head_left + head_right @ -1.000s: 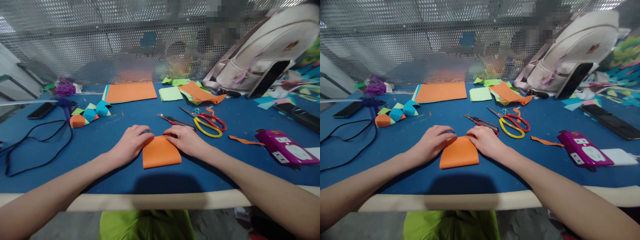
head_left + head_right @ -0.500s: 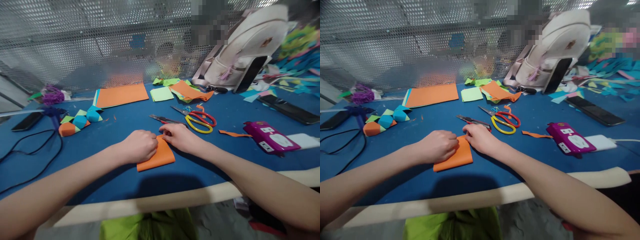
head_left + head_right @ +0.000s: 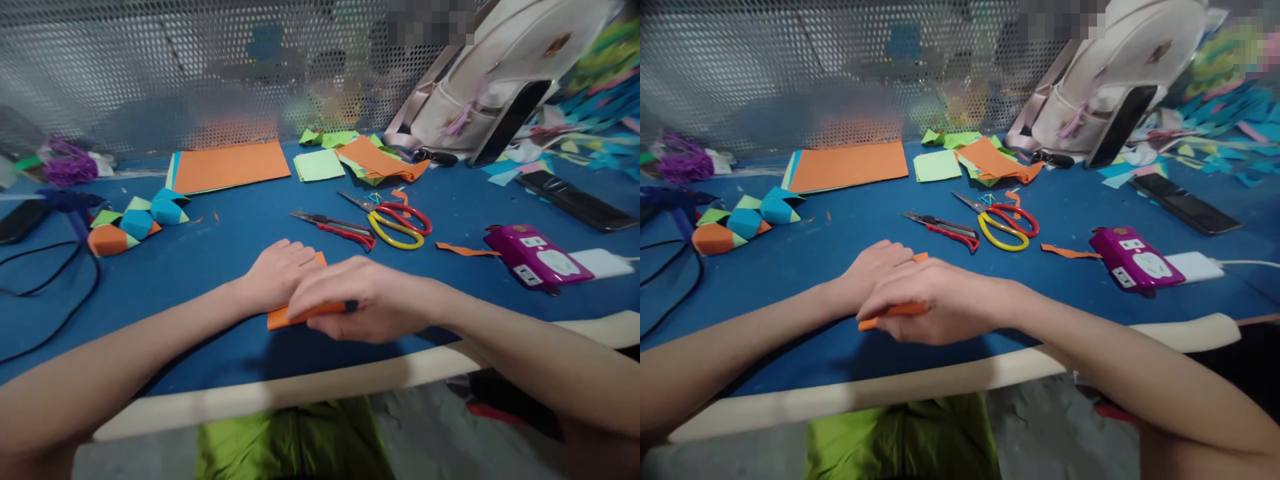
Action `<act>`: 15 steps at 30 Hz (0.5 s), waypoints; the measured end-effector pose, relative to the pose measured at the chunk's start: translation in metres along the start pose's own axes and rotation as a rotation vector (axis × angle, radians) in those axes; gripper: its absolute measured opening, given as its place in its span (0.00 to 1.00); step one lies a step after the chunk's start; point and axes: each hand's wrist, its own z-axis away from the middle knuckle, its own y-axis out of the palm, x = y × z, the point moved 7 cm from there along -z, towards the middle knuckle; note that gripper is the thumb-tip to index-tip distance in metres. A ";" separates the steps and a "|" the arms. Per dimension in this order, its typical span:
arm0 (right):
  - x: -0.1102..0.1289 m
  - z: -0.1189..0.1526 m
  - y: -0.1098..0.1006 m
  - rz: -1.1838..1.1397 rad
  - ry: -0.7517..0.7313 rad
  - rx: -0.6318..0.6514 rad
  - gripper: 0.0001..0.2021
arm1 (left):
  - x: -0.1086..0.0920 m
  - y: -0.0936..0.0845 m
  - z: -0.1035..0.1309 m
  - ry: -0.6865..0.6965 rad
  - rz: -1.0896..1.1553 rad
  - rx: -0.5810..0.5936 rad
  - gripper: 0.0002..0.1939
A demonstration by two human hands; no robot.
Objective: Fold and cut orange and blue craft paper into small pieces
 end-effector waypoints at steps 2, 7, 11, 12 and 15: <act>-0.003 -0.001 0.018 -0.049 -0.002 0.147 0.14 | -0.001 0.003 0.000 0.012 0.001 0.040 0.14; -0.016 0.012 0.052 0.129 -0.050 0.331 0.35 | -0.002 0.001 0.000 -0.008 -0.017 -0.023 0.16; -0.015 0.025 0.067 0.212 -0.133 0.362 0.37 | -0.003 0.003 0.000 -0.021 -0.024 -0.020 0.14; -0.015 0.027 0.069 0.205 -0.135 0.375 0.38 | -0.003 0.003 0.000 -0.020 -0.023 -0.012 0.13; -0.015 0.031 0.074 0.178 -0.121 0.425 0.40 | -0.004 0.003 0.000 -0.018 -0.023 -0.018 0.12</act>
